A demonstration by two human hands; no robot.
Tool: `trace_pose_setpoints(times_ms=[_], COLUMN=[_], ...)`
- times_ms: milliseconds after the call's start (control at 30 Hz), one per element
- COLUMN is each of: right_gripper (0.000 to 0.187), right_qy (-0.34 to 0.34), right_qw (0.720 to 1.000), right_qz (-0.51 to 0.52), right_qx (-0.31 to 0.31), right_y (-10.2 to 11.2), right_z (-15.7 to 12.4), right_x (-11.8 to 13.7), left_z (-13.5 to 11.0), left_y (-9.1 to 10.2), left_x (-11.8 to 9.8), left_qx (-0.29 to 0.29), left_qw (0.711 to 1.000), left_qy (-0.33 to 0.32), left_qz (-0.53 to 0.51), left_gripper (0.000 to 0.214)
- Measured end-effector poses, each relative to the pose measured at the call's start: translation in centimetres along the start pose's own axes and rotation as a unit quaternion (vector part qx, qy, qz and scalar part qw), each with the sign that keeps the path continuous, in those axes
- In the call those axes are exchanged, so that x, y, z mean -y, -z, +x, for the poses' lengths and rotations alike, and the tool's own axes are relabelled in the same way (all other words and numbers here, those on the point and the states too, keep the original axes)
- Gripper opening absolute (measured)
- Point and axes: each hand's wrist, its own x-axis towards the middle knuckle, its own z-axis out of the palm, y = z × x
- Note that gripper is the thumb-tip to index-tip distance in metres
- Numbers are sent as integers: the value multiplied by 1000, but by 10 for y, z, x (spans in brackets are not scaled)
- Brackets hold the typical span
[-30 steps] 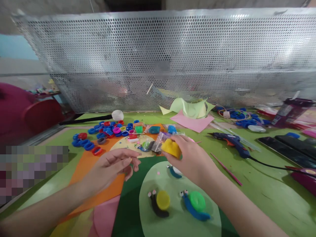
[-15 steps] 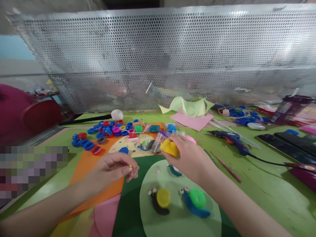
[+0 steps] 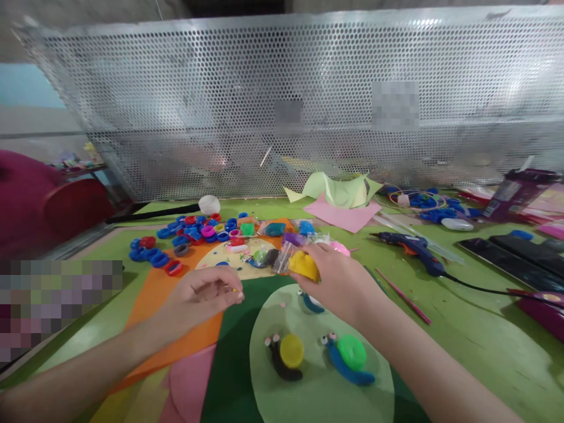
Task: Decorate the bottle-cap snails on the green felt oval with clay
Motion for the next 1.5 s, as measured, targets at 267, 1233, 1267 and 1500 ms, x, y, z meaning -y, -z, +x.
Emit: trace_pose_setpoints(times_ms=[267,1233,1267,1500], right_gripper=[37,33,31,46], right_qy=[-15,161,153,102], right_qw=[999,973,974,983], right_qz=[-23,163,168,151], right_qx=[22,12,8,-2], right_y=[1,-14,-15,-21], right_z=[0,-17,-18,-22], right_x=[0,24,25,29], left_z=[6,-4,-5,-10], left_y=[4,-7,-8,-17], left_x=[8,2,1,-6], left_qx=[25,-42,-38,-43], left_qw=[970,934,938,960], left_qy=[-52,-200,-193,-136], left_qz=[234,291,284,242], left_gripper=[19,19,20,18])
